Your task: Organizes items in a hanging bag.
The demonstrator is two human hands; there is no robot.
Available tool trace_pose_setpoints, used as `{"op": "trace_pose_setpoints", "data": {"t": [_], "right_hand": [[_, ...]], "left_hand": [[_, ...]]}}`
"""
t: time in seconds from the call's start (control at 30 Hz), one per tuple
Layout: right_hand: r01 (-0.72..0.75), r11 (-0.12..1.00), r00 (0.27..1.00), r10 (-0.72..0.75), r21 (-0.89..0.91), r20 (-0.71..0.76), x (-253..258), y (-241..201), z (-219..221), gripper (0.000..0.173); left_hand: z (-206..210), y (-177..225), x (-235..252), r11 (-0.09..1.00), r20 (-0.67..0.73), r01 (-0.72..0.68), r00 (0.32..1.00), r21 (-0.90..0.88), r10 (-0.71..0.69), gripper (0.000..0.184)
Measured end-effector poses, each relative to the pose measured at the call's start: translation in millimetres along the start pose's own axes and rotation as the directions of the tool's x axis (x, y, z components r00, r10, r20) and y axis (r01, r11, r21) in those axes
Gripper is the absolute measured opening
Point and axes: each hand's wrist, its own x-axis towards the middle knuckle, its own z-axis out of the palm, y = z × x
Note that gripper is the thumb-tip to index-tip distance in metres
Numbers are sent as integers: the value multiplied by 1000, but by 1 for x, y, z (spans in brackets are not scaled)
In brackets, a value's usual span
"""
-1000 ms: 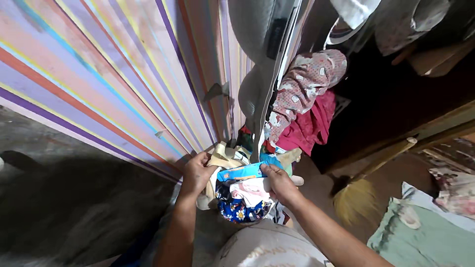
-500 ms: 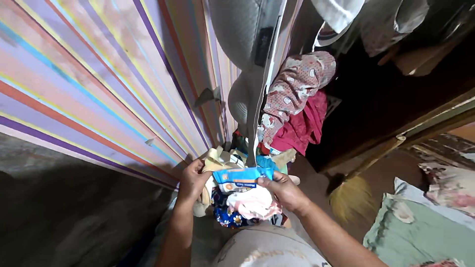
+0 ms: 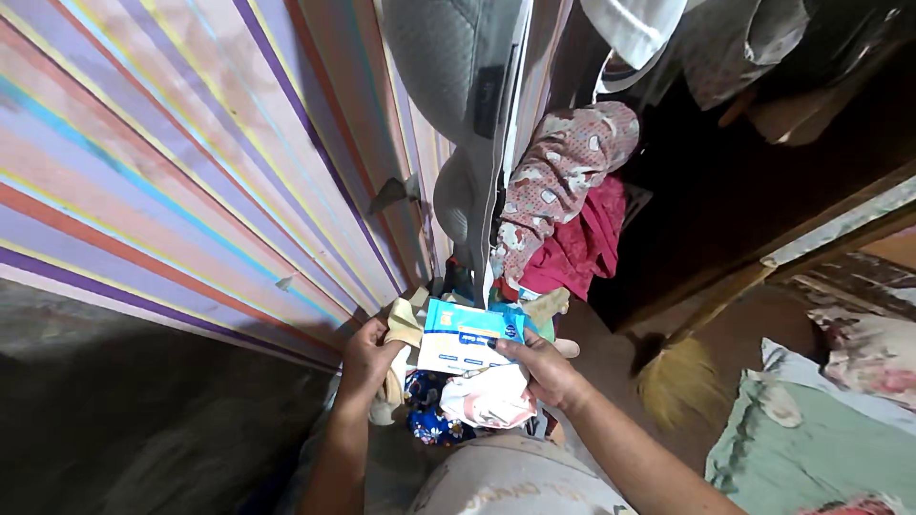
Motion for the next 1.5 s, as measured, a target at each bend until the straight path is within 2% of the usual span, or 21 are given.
{"op": "trace_pose_setpoints", "data": {"t": [0.07, 0.1, 0.13, 0.2, 0.23, 0.3, 0.37, 0.47, 0.8, 0.93, 0.97, 1.03, 1.07, 1.1, 1.17, 1.23, 1.3, 1.37, 1.4, 1.43, 1.5], "right_hand": [[120, 980, 993, -120, -161, 10, -11, -3, 3, 29], [254, 921, 965, -260, -294, 19, -20, -2, 5, 25], [422, 796, 896, -438, -434, 68, -27, -1, 6, 21], [724, 348, 604, -736, -595, 305, -28, 4, -1, 18], [774, 154, 485, -768, -614, 418, -27, 5, -4, 19], [774, -117, 357, -731, -623, 581, -26, 6, -3, 17], [753, -272, 318, -646, -599, 693, -23, 11, 2, 17], [747, -371, 293, -561, -551, 775, -18, 16, 16, 19], [760, -418, 265, -501, -498, 824, 10, 26, 67, 26], [770, -392, 311, -458, -504, 832, 27, 35, 90, 25], [758, -382, 356, -436, -528, 826, 30, 36, 99, 21], [691, -325, 562, -321, -646, 762, 29, 33, 122, 14], [628, -233, 720, -189, -743, 668, 29, 27, 135, 17], [539, -132, 832, -68, -832, 550, 33, 22, 145, 26], [328, 78, 928, 161, -941, 336, 45, 11, 158, 42], [276, 122, 930, 217, -953, 297, 49, 5, 162, 45], [438, 69, 886, 135, -896, 443, 41, 13, 157, 33], [687, 26, 726, 17, -726, 687, 23, 18, 137, 26], [761, 51, 647, 13, -646, 763, 10, 11, 124, 29], [785, 78, 615, 27, -615, 788, -4, 2, 110, 29], [706, 141, 679, 144, -694, 720, -25, -17, 85, 29]], "left_hand": [[-2, 2, -2, 1000, -7, -8, 1000, 16, 9, 18], [-4, 6, -4, 999, -12, -26, 1000, 37, 27, 21], [-8, 12, -7, 996, -16, -54, 998, 76, 55, 25], [-12, 23, -12, 979, -35, -114, 992, 168, 122, 27], [-13, 26, -14, 968, -44, -141, 987, 207, 153, 28], [-14, 31, -18, 945, -49, -185, 977, 270, 205, 31], [-14, 34, -18, 922, -48, -227, 966, 315, 254, 32], [-16, 34, -17, 910, -67, -275, 948, 309, 310, 29], [-45, 23, -18, 903, -117, -303, 929, 306, 352, 27], [-43, 20, -20, 924, -121, -297, 935, 241, 332, 26], [-42, 19, -19, 922, -120, -311, 931, 230, 344, 24], [-39, 24, -22, 923, -100, -297, 939, 243, 329, 23], [-38, 27, -22, 921, -90, -281, 945, 269, 315, 22], [-36, 30, -24, 921, -78, -262, 952, 289, 296, 22], [-31, 32, -26, 931, -58, -215, 968, 294, 242, 24], [-30, 29, -24, 948, -64, -187, 976, 259, 210, 25], [-34, 19, -19, 954, -85, -215, 968, 207, 237, 27], [-38, 15, -15, 963, -111, -211, 966, 169, 232, 26], [-39, 17, -14, 971, -128, -187, 970, 148, 206, 24], [-40, 21, -13, 979, -145, -158, 974, 129, 176, 22], [-40, 23, -9, 986, -157, -131, 977, 107, 147, 22]]}}
